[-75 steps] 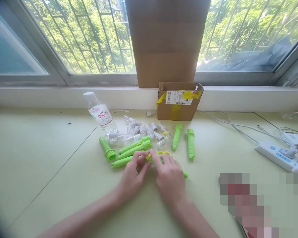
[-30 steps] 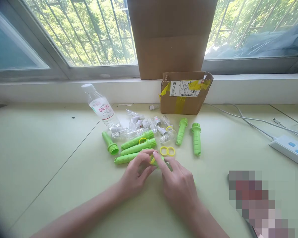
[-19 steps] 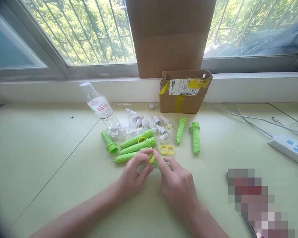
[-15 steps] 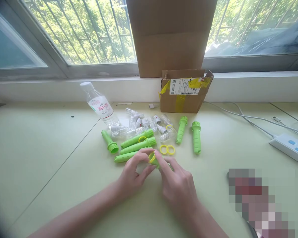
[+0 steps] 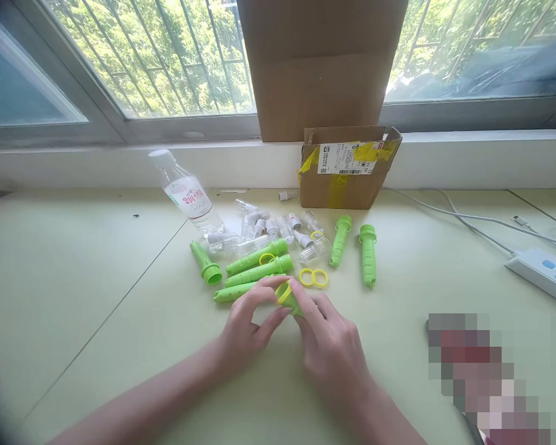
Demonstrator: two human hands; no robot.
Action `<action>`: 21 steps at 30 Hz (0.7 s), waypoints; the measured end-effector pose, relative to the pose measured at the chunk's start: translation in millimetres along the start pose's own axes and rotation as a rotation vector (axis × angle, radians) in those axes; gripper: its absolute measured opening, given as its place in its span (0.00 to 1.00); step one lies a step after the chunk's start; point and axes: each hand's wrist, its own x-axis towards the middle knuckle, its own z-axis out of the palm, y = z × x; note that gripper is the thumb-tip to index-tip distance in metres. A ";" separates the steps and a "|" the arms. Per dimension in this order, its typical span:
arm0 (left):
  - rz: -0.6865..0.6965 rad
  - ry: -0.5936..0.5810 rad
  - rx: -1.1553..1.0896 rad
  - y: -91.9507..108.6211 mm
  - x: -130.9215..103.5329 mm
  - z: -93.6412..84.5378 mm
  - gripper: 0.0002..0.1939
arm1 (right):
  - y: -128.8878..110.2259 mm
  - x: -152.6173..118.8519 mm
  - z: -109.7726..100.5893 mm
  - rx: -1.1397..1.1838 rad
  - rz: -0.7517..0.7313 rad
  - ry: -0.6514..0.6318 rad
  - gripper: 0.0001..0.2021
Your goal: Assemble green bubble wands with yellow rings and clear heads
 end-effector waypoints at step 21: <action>0.029 -0.030 0.020 5.5 -0.7 -0.9 0.13 | 2.6 -2.9 -3.5 0.033 -0.008 -0.121 0.25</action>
